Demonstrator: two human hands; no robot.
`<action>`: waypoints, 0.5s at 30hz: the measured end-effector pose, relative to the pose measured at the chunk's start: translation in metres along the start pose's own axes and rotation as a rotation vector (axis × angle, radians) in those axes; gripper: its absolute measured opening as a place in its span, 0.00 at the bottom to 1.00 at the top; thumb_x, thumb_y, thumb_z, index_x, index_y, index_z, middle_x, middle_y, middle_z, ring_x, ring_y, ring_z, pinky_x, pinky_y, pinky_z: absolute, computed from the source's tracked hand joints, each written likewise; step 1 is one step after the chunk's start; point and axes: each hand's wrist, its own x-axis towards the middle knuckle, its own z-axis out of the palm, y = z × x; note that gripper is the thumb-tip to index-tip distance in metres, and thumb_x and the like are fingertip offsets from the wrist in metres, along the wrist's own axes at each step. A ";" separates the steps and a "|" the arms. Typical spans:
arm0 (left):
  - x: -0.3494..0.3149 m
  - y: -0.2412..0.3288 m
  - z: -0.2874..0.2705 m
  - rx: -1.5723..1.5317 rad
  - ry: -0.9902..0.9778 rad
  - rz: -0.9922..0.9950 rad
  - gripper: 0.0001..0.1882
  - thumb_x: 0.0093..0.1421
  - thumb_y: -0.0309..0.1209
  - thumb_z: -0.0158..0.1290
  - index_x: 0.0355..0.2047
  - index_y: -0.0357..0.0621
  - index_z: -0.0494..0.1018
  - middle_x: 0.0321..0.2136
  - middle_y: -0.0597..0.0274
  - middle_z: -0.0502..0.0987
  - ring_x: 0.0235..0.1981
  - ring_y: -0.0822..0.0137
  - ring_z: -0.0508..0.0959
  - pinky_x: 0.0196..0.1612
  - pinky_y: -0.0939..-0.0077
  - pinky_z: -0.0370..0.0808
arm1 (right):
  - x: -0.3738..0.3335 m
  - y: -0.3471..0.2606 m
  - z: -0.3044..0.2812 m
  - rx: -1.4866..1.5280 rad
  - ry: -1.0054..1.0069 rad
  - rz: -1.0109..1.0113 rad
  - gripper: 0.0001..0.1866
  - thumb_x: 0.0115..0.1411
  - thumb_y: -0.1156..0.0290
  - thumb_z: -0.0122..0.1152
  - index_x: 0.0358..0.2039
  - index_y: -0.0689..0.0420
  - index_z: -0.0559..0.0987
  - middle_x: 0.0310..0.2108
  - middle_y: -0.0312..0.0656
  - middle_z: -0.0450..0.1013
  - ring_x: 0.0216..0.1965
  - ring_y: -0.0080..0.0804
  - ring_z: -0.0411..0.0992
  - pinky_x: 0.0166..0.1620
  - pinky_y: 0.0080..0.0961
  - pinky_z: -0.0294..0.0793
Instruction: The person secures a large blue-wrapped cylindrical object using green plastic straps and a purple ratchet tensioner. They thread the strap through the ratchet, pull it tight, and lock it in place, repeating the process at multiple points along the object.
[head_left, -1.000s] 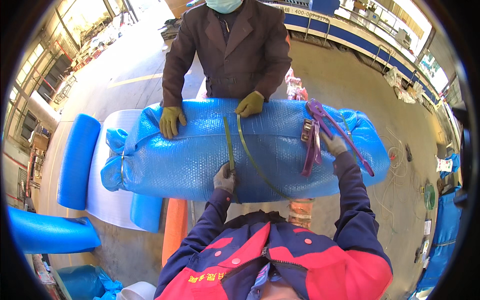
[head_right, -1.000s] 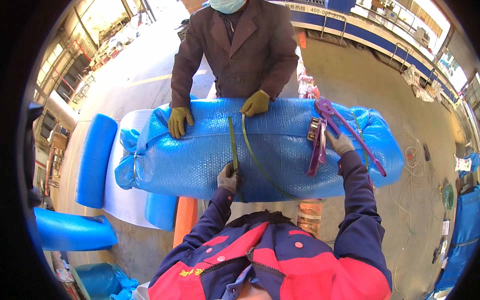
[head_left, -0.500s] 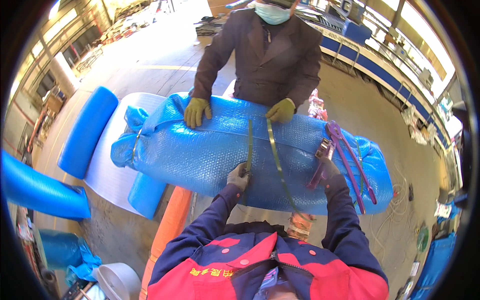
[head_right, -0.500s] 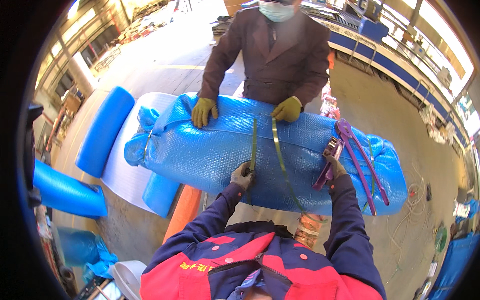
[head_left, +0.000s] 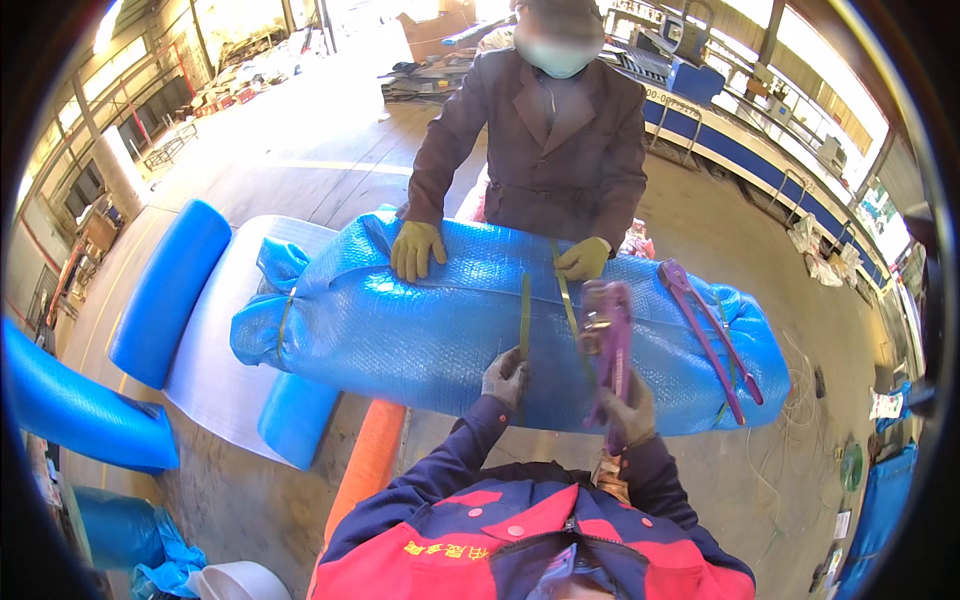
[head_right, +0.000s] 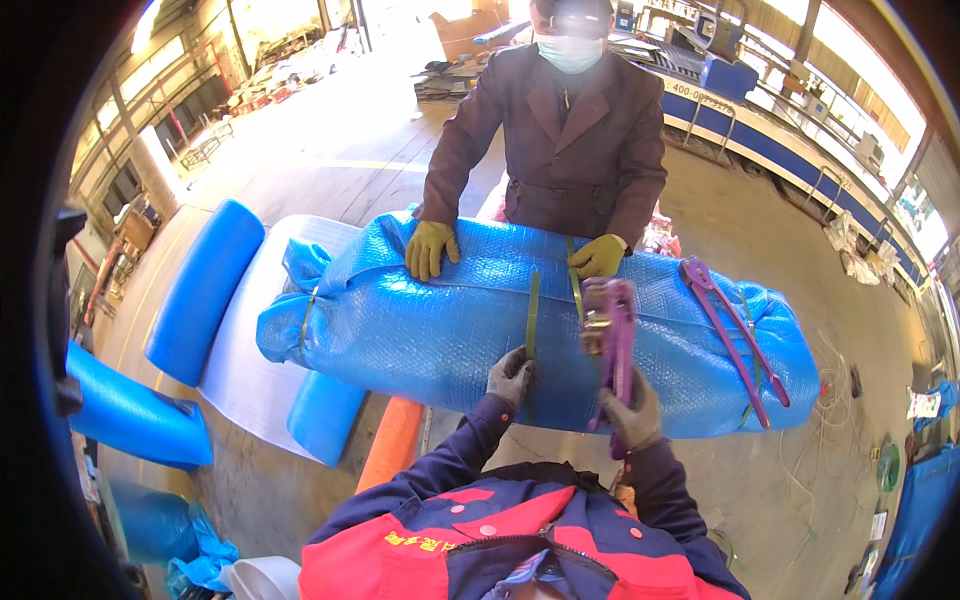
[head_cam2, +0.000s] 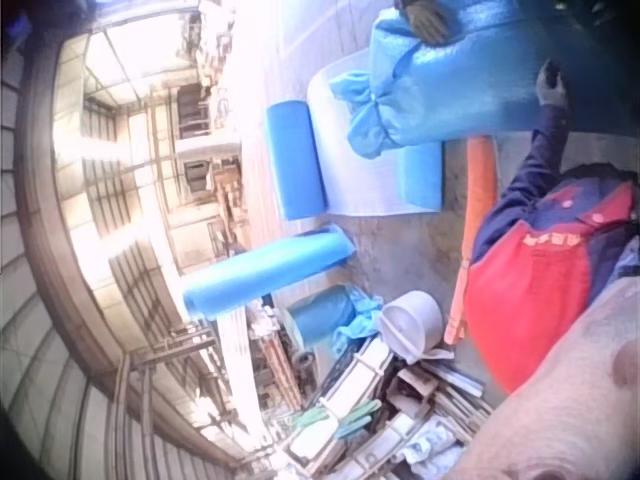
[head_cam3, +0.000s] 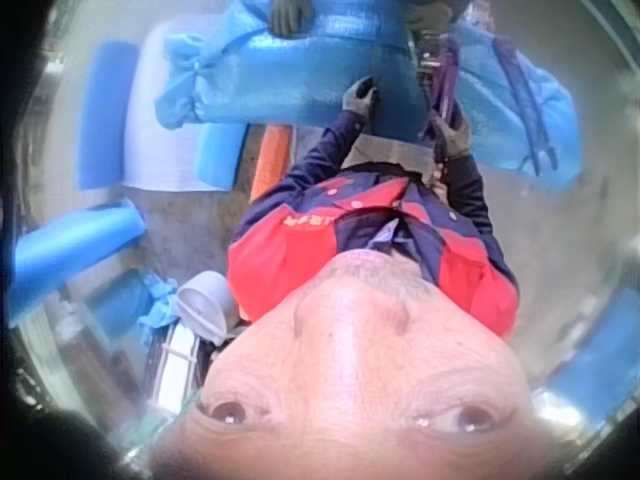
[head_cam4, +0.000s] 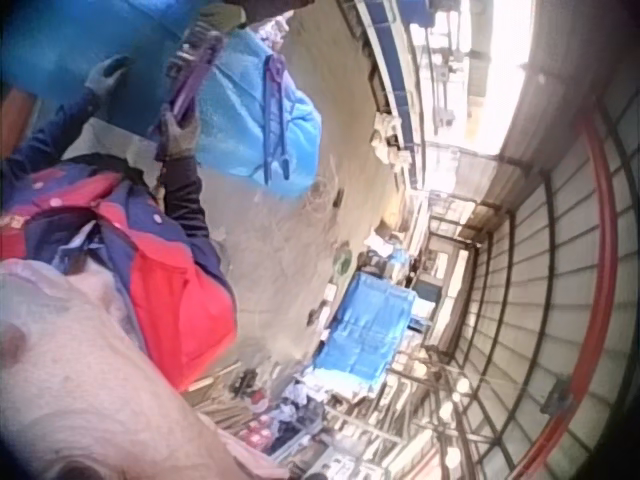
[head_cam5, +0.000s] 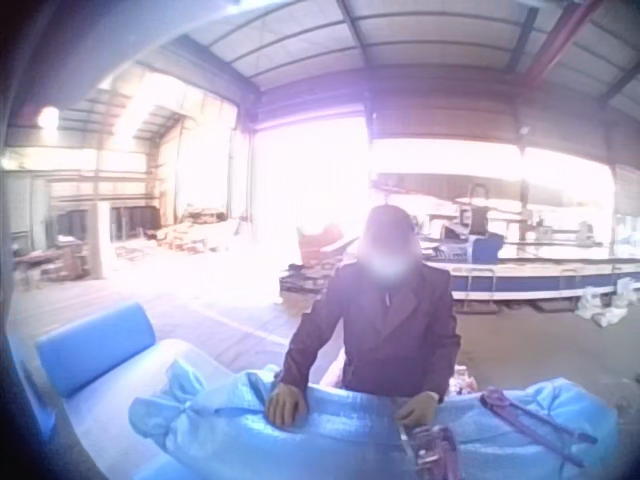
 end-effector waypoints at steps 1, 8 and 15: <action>0.002 -0.004 -0.004 -0.006 0.011 0.039 0.24 0.64 0.25 0.52 0.60 0.33 0.66 0.43 0.58 0.79 0.40 0.70 0.78 0.44 0.76 0.76 | 0.001 0.014 0.018 -0.048 0.006 -0.003 0.26 0.57 0.70 0.65 0.55 0.67 0.72 0.38 0.43 0.76 0.37 0.27 0.75 0.43 0.26 0.76; 0.011 -0.020 -0.030 0.349 0.065 0.354 0.25 0.64 0.22 0.52 0.62 0.32 0.65 0.51 0.49 0.78 0.51 0.64 0.78 0.56 0.72 0.73 | 0.013 0.114 0.057 -0.265 0.029 0.041 0.27 0.57 0.65 0.67 0.53 0.67 0.74 0.41 0.45 0.78 0.41 0.27 0.75 0.47 0.27 0.75; 0.011 -0.002 -0.020 0.406 0.021 0.249 0.21 0.62 0.21 0.52 0.57 0.35 0.72 0.49 0.48 0.79 0.51 0.62 0.80 0.55 0.72 0.74 | 0.020 0.144 0.048 -0.251 0.096 0.054 0.29 0.57 0.63 0.67 0.55 0.68 0.74 0.44 0.47 0.78 0.45 0.32 0.76 0.50 0.28 0.74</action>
